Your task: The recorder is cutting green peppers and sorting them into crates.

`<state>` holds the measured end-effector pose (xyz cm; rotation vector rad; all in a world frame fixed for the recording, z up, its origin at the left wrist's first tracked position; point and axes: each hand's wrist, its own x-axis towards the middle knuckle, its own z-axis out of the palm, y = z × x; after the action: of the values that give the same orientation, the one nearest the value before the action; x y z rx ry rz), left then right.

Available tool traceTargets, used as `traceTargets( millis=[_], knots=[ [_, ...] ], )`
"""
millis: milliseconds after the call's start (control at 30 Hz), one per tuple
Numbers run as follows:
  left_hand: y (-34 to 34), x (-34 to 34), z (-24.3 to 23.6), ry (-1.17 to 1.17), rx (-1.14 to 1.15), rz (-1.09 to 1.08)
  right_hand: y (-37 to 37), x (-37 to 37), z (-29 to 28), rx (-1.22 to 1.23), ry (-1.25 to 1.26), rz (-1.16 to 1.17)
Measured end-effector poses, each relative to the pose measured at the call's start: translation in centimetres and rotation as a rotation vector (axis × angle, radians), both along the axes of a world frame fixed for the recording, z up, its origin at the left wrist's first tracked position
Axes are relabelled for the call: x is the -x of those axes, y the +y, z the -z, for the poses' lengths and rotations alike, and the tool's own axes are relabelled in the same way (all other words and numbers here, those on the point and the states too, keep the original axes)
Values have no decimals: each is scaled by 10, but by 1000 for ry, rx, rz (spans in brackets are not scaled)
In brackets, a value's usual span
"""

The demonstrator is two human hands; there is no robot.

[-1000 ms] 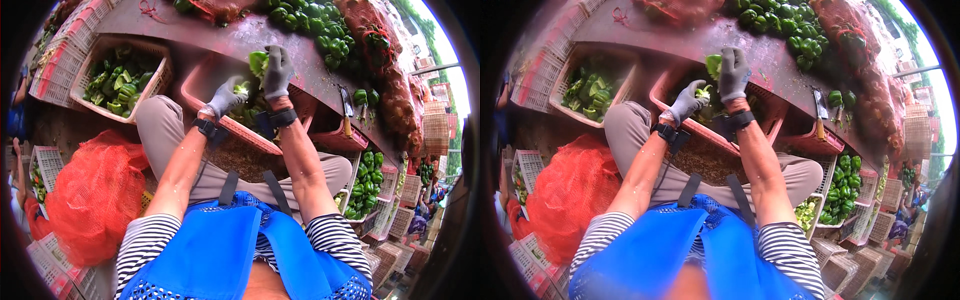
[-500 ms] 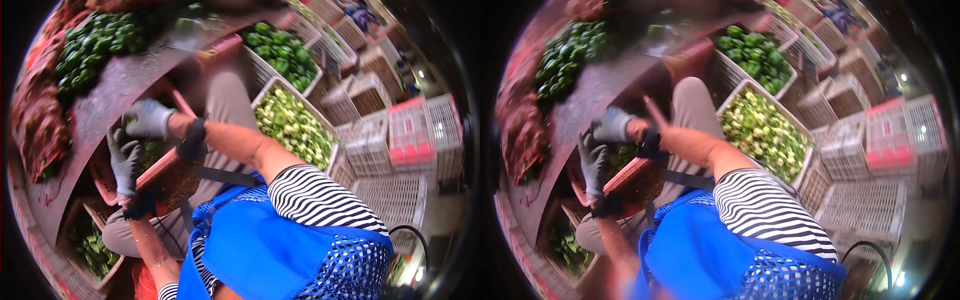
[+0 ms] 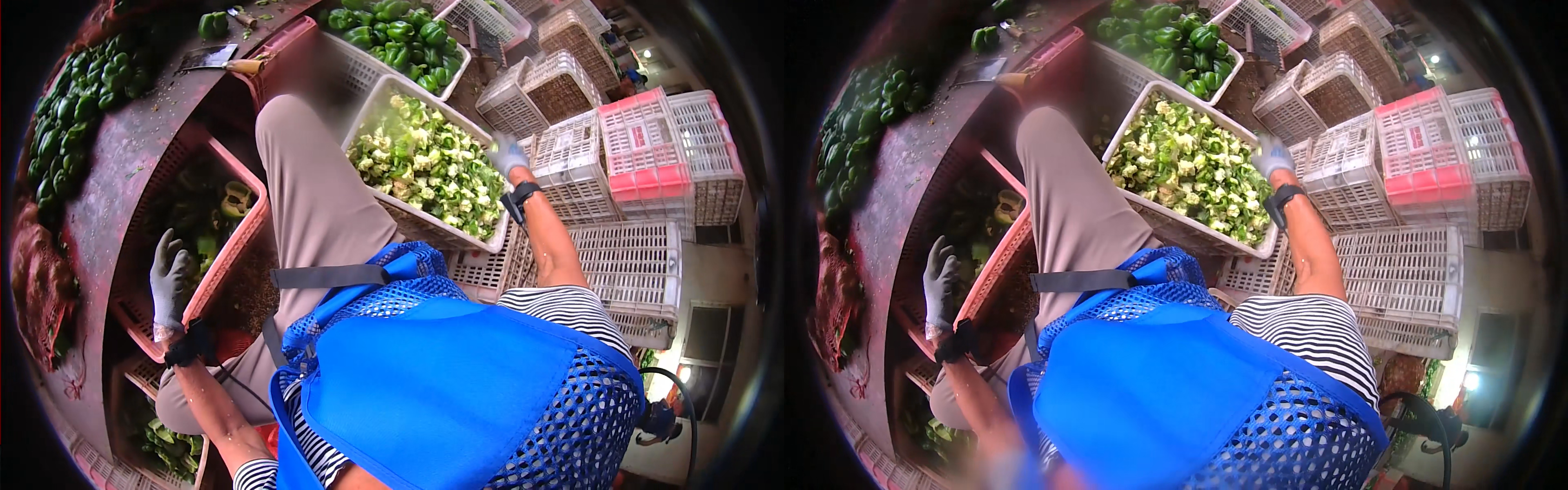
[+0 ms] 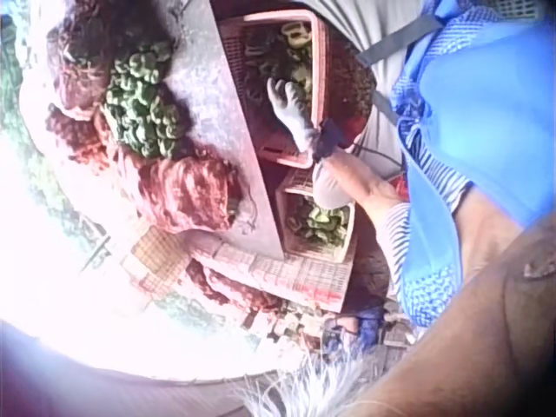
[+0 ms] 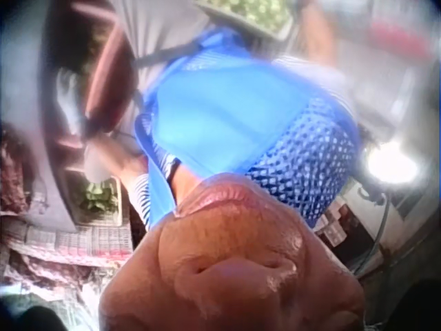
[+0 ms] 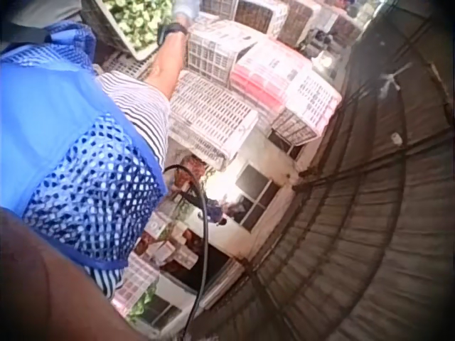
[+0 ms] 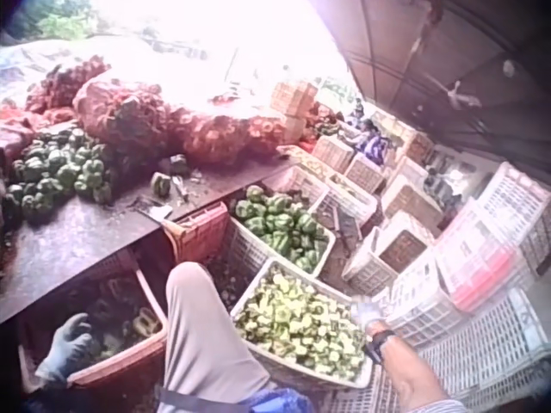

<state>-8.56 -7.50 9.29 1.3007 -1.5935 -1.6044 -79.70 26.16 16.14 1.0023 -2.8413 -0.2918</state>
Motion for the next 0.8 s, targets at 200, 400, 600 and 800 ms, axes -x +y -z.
traceTargets(
  millis=[200, 400, 600, 800],
  knots=[
    [-18, -14, -10, -126, 17, 18, -79, -8, 17, -1, -351, -64],
    [-38, -12, 7, -84, -34, -58, -333, -93, -31, 91, -364, -671],
    [-52, -20, 5, -130, -60, -102, -589, -208, -28, 171, -428, -878],
    [-75, -22, 14, -177, 52, -20, -792, -224, 46, 338, -518, -630]
  ],
)
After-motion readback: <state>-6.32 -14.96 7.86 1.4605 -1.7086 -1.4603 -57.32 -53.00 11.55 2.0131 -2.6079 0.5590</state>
